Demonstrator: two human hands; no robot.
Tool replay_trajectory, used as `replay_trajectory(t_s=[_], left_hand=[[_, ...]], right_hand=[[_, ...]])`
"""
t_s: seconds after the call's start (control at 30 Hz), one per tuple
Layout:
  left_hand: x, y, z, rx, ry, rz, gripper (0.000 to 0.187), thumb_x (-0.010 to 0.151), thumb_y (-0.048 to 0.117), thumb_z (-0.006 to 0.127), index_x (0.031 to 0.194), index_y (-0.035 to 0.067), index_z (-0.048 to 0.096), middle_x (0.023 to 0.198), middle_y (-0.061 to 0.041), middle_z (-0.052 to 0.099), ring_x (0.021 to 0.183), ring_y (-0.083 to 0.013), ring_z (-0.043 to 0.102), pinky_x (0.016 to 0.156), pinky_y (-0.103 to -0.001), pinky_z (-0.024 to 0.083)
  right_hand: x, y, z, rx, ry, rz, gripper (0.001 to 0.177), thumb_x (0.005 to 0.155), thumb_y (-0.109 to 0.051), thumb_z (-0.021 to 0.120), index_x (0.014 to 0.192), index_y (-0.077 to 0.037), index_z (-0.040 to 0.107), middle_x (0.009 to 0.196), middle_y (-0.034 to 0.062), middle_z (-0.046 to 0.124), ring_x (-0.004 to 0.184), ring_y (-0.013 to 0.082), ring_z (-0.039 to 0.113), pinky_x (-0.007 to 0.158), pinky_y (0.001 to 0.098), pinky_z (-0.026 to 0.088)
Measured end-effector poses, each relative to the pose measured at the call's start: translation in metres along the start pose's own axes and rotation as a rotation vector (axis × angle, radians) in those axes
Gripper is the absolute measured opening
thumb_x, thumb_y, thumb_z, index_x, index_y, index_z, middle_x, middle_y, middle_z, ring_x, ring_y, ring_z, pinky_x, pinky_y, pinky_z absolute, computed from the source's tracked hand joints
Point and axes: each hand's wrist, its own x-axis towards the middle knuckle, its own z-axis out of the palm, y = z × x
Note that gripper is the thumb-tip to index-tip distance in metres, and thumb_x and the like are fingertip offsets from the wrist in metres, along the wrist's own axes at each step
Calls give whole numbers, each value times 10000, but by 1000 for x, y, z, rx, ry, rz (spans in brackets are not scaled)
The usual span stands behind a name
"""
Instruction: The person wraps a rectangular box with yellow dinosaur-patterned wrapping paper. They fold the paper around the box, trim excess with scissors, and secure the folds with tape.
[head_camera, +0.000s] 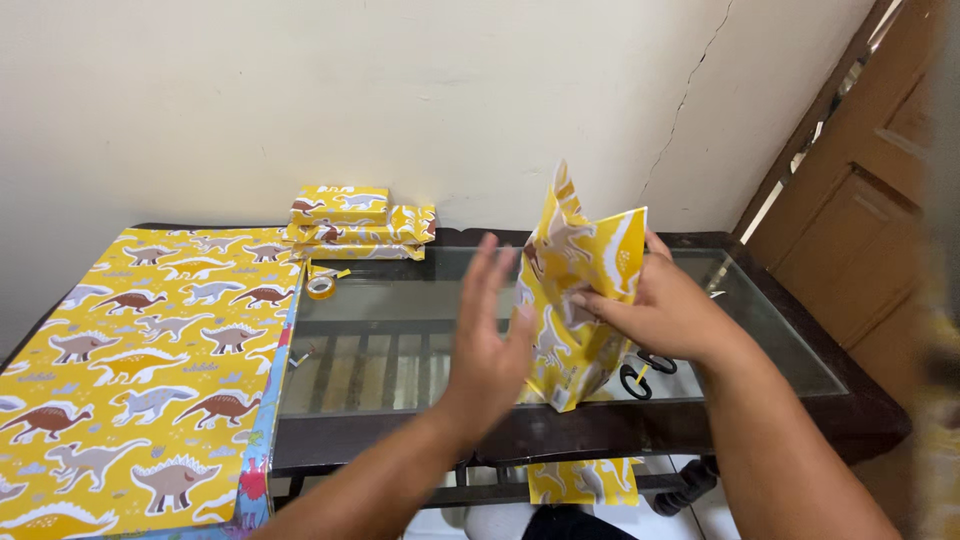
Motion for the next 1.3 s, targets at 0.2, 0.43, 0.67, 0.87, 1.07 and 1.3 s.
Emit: replay_trajectory(t_s=[0.2,0.43,0.67,0.87,1.07,1.3], left_hand=[[105,-8,-58,66,-296,201,795,843,95,649,1582,155,361,1652,-123,376,1527,-294,389,1237,-456,361],[182,31,-63,194,-909,22,838,758,237,763,1504,283,385,1450,-22,580,1356,-206,544,1097,-396,451],[195,20,-37,-6,-1020,40,363,824,177,768,1181,142,715,1193,-4,728,1234,-134,605,1118,-337,413],[204,1,-18,-193,-1149,-205,193,905,190,764,1058,76,738,1066,10,764,1049,-89,659,1071,-299,458],[213,-13,-8,-547,-1292,-420,402,930,97,750,1315,31,653,1069,-31,689,1006,-95,621,1003,-277,471],[211,-24,-13,-886,-1230,-637,518,931,107,707,1411,0,545,1209,-81,729,1111,-152,692,1039,-314,537]], right_hand=[[-15,0,4,559,-109,242,507,802,-155,754,1299,-131,652,1248,68,674,1223,242,569,1056,431,462],[-19,44,13,447,-61,138,422,868,-30,786,1280,-8,697,1327,78,738,1529,159,259,1255,446,71],[-26,89,21,724,15,177,441,803,-6,793,1229,-17,680,1216,52,731,1291,128,520,1260,414,117],[-41,104,16,992,49,386,532,749,61,798,1262,8,672,1123,82,752,1014,192,681,917,402,518],[-47,113,10,1099,-13,370,707,729,-9,796,1394,-126,585,1246,48,722,1126,163,664,984,355,520],[-44,112,2,1019,-153,362,505,817,-75,788,1298,20,662,1236,89,738,1120,184,676,985,383,526]])
